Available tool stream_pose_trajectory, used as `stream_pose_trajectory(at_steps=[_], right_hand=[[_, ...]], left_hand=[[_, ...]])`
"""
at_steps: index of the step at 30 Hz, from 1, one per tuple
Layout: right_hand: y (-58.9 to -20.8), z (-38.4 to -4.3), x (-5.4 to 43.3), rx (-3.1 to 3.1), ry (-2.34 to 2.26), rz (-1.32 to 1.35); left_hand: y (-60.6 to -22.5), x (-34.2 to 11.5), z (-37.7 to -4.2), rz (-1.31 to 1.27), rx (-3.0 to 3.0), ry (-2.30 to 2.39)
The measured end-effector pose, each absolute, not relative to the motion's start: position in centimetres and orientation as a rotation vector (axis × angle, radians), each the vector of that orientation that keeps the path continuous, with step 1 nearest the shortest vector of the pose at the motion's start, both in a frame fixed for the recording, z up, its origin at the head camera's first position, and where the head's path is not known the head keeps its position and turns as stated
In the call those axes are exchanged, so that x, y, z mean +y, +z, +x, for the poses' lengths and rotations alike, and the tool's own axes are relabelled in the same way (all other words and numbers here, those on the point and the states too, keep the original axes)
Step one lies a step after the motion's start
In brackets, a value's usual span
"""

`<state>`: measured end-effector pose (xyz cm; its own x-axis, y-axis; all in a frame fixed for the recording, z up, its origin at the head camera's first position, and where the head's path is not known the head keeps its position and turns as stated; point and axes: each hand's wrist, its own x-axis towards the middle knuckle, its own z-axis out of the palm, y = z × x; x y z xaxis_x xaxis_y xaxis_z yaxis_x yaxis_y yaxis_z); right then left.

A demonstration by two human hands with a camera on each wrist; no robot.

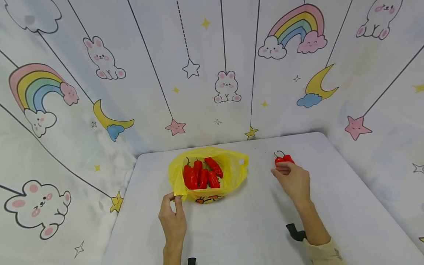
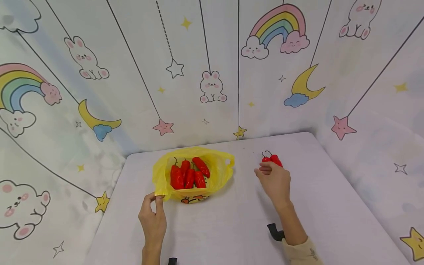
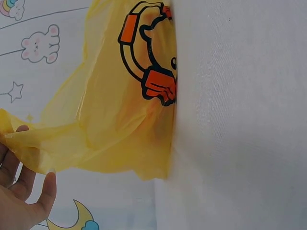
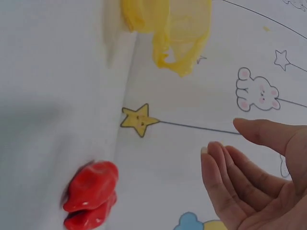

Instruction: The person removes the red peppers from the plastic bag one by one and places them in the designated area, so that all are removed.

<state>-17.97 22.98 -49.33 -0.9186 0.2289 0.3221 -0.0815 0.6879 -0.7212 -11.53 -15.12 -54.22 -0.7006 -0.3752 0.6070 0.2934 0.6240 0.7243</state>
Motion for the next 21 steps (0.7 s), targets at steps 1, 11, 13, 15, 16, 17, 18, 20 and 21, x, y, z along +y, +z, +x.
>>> stream_pose_trajectory(at_steps=[1, 11, 13, 15, 16, 17, 18, 20, 21], right_hand=[[-49.2, -18.0, 22.7, -2.510, 1.106, -0.113], [-48.8, -18.3, 20.0, -2.479, 1.165, -0.027], [-48.9, -18.3, 19.3, -2.490, 1.178, -0.018], [-49.0, -18.3, 18.6, -2.501, 1.195, -0.013], [-49.0, -18.3, 18.3, -2.505, 1.200, -0.010], [-49.0, -18.3, 18.1, -2.506, 1.212, -0.007], [-49.1, -18.3, 17.8, -2.508, 1.219, -0.002], [-49.2, -18.4, 17.3, -2.506, 1.242, 0.008], [-49.2, -18.4, 17.1, -2.504, 1.254, 0.015]], left_hand=[[-54.2, -15.1, -11.5, 0.064, -2.074, -1.101], [-54.1, -15.0, -11.5, 0.089, -2.098, -1.099], [-54.1, -15.0, -11.5, 0.089, -2.097, -1.100], [-54.1, -14.9, -11.5, 0.090, -2.093, -1.101], [-54.1, -14.9, -11.5, 0.090, -2.093, -1.100], [-54.1, -14.9, -11.5, 0.092, -2.094, -1.100], [-54.1, -14.9, -11.5, 0.094, -2.096, -1.101], [-54.1, -14.9, -11.5, 0.099, -2.101, -1.100], [-54.1, -14.9, -11.5, 0.101, -2.104, -1.101]])
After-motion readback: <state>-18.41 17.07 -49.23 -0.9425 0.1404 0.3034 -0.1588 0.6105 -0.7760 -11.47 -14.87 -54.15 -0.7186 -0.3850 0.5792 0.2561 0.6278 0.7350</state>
